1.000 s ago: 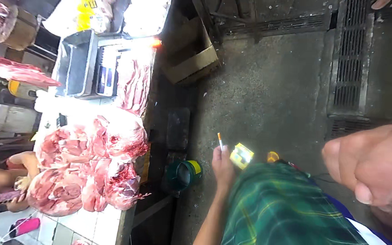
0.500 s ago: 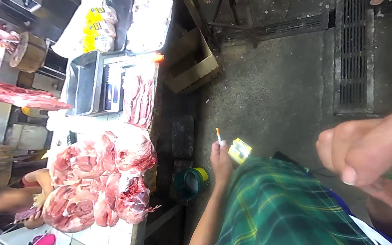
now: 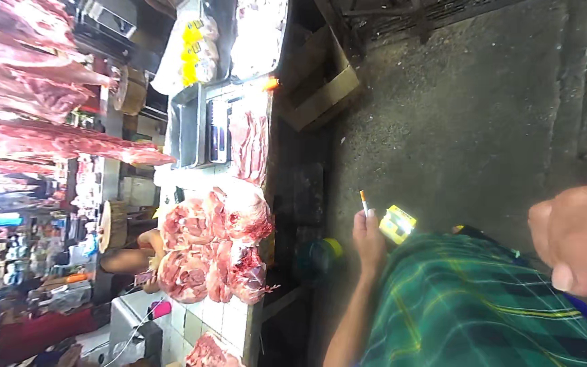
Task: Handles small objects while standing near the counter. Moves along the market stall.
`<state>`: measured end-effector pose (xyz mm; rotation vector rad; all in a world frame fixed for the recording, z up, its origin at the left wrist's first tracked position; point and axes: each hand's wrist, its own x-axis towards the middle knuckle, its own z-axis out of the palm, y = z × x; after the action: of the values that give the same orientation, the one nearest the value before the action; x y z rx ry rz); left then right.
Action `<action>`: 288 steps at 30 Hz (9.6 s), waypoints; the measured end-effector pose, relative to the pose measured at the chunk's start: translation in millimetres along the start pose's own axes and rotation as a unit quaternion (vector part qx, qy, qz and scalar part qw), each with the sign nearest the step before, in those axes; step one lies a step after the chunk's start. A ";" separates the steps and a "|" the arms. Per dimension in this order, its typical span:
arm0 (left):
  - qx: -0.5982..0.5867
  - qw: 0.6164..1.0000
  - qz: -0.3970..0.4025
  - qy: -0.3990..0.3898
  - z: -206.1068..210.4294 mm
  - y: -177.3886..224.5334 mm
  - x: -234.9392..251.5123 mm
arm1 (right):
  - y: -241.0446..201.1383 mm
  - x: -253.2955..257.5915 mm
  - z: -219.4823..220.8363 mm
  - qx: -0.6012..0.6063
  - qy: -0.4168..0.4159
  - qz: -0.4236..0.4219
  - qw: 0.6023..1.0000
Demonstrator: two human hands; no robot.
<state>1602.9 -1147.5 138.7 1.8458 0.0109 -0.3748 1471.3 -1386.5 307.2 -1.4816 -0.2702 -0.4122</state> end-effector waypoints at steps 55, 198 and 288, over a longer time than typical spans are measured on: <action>-0.061 0.983 0.166 -0.041 -7.3 11.9 -35.1 | 81.1 -53.0 49.7 -0.210 -0.037 0.237 0.948; -0.027 0.981 -0.048 0.183 -27.3 52.3 176.1 | 270.6 229.3 26.2 -0.099 -0.254 0.271 0.923; 0.313 0.802 0.029 -0.508 -43.6 50.9 245.1 | 186.3 223.4 -7.5 -0.168 -0.331 0.360 0.856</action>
<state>1856.1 -1167.0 133.4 2.0295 -1.0137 -1.4195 1751.5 -1409.3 232.4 -1.9081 -0.1616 0.7112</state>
